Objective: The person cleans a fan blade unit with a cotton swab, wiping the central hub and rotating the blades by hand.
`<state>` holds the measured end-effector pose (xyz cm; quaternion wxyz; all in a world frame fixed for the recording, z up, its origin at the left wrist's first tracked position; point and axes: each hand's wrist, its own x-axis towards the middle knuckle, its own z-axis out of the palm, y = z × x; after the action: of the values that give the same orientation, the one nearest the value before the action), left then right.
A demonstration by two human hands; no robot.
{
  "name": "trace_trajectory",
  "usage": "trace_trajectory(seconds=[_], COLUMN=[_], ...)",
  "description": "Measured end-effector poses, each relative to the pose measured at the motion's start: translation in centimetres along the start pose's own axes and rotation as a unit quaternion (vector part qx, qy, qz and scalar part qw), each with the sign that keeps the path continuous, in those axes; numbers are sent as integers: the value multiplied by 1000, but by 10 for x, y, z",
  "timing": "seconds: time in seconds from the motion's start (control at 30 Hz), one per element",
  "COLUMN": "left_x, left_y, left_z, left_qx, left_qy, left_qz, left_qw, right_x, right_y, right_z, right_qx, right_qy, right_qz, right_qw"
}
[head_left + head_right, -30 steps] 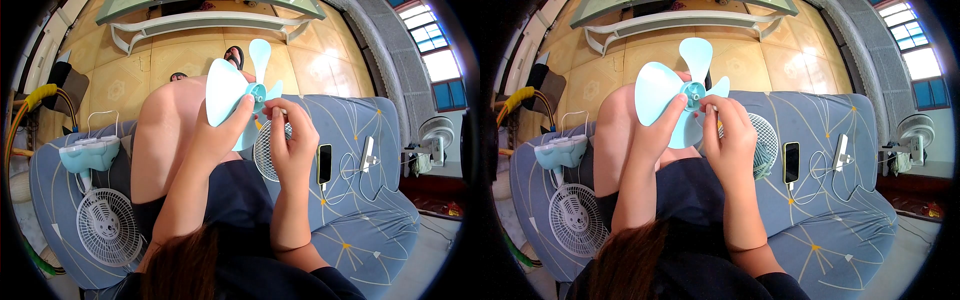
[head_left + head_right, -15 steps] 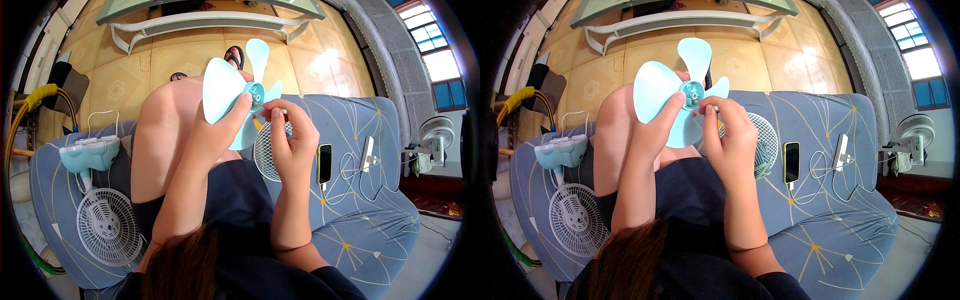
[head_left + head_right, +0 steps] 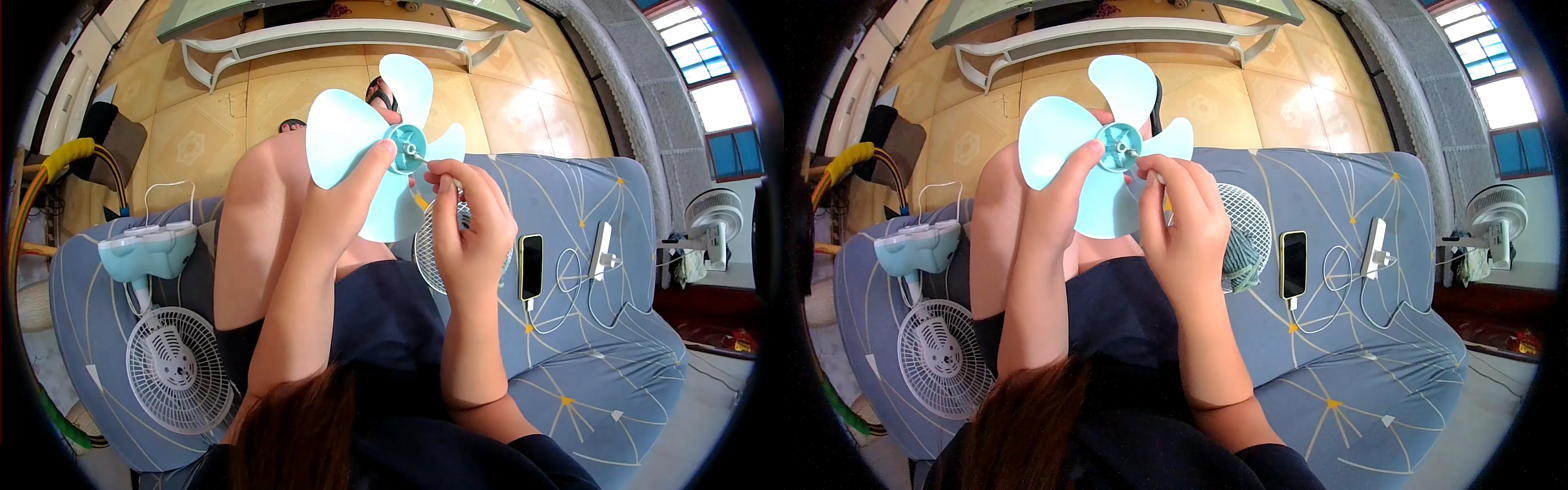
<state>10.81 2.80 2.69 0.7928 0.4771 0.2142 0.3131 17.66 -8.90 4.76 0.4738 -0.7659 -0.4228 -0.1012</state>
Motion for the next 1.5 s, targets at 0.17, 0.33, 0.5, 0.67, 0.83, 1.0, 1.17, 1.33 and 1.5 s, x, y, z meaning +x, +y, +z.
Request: trace_trajectory(seconds=[0.17, 0.33, 0.5, 0.67, 0.83, 1.0, 1.17, 1.33, 1.5], left_x=[0, -7, 1, 1, -7, -2, -3, -4, -4], left_y=[2, 19, -3, -6, 8, 2, -3, 1, 2], left_z=[-2, 5, -4, -2, 8, -1, 0, 2, 3], left_qx=[-55, -40, -47, -8, -18, 26, -15, -23, -8], left_qy=[13, 22, -15, -27, -12, -6, -17, -23, -3], left_qz=[-41, -70, -33, -18, -29, -2, -24, -43, -15], left_qw=[998, 996, 998, 999, 999, 1000, 999, 999, 1000], right_x=[1, 0, -1, 0, 1, 1, 0, 0, 0], right_y=[-4, -3, -4, 0, -1, -6, -4, 1, -8], right_z=[-2, 2, 4, 4, -3, -6, 2, 1, -3], right_qx=[34, 66, 65, 2, -11, 7, 41, -7, 1], right_qy=[19, -8, -18, 2, 18, 29, 4, 17, 54], right_qz=[-9, 10, 6, 4, -20, -9, 2, 5, 14], right_qw=[999, 998, 998, 1000, 1000, 1000, 999, 1000, 998])
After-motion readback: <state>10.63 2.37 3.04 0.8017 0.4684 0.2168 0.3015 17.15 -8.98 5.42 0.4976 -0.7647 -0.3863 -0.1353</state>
